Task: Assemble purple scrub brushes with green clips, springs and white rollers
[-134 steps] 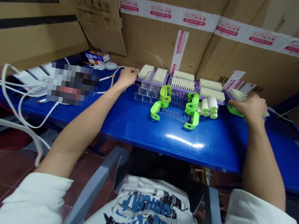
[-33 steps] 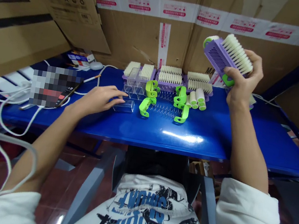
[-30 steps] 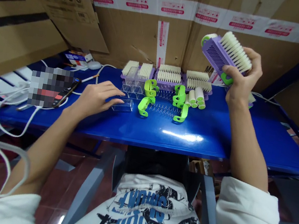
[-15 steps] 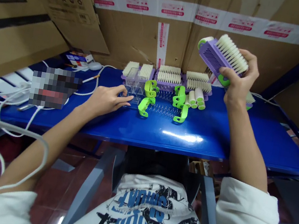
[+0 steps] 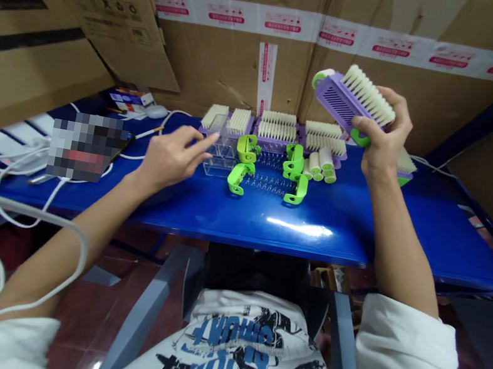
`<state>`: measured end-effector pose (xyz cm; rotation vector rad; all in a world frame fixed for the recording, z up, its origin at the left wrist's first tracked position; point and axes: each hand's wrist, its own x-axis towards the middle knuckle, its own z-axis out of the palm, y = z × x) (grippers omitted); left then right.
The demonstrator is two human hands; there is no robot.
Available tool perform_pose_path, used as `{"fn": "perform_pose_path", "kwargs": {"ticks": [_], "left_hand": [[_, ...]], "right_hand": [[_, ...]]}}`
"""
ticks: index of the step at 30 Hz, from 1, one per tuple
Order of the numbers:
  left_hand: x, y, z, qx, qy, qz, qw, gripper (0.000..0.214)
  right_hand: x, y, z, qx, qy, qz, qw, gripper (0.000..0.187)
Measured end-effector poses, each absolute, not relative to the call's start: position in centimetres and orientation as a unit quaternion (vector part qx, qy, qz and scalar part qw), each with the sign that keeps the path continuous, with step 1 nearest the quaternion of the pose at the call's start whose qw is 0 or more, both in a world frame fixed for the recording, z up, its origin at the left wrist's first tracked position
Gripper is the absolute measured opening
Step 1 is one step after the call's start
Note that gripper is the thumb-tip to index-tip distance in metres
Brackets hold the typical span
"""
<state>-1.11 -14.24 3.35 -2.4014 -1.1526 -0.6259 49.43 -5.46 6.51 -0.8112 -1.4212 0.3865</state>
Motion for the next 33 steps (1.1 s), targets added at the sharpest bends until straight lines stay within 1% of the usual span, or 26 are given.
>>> {"fn": "perform_pose_path", "kwargs": {"ticks": [2, 4, 6, 8, 10, 12, 14, 17, 19, 24, 28, 33], "left_hand": [[0.3, -13.8, 5.0, -0.840, -0.405, -0.333, 0.141, 0.064], [3.3, -12.6, 6.7, -0.835, -0.370, -0.407, 0.011, 0.087], [6.9, -10.8, 8.0, -0.839, -0.311, -0.435, -0.099, 0.108], [9.7, -8.9, 8.5, -0.841, -0.268, -0.446, -0.147, 0.117], [11.3, -7.5, 8.0, -0.836, -0.239, -0.470, -0.154, 0.112], [11.4, -6.9, 6.9, -0.821, -0.226, -0.504, -0.144, 0.106], [10.8, -6.9, 5.5, -0.807, -0.237, -0.523, -0.138, 0.104], [9.8, -7.5, 4.5, -0.801, -0.265, -0.516, -0.148, 0.102], [9.5, -7.8, 4.6, -0.809, -0.264, -0.501, -0.157, 0.102], [9.1, -7.9, 5.6, -0.840, -0.232, -0.459, -0.174, 0.108], [9.1, -8.0, 6.0, -0.823, -0.249, -0.479, -0.175, 0.113], [9.9, -8.9, 5.8, -0.821, -0.307, -0.466, -0.119, 0.103]], "right_hand": [[48.3, -6.0, 6.6, -0.350, -0.650, 0.188, 0.648, 0.081], [46.6, -7.0, 6.8, -0.331, -0.677, 0.183, 0.631, 0.088], [44.7, -8.1, 6.9, -0.311, -0.714, 0.166, 0.605, 0.104], [43.1, -8.9, 6.7, -0.298, -0.750, 0.154, 0.570, 0.120], [42.1, -9.2, 6.3, -0.289, -0.771, 0.156, 0.545, 0.125], [41.6, -9.0, 5.9, -0.283, -0.780, 0.173, 0.531, 0.121], [41.4, -8.7, 5.6, -0.283, -0.784, 0.190, 0.518, 0.121], [41.1, -8.3, 5.3, -0.294, -0.793, 0.194, 0.497, 0.126], [41.0, -8.4, 5.3, -0.294, -0.795, 0.184, 0.498, 0.126], [40.9, -9.0, 6.4, -0.282, -0.789, 0.163, 0.521, 0.114], [41.1, -8.9, 6.9, -0.296, -0.788, 0.156, 0.517, 0.104], [40.8, -8.5, 5.1, -0.303, -0.788, 0.120, 0.523, 0.093]]}}
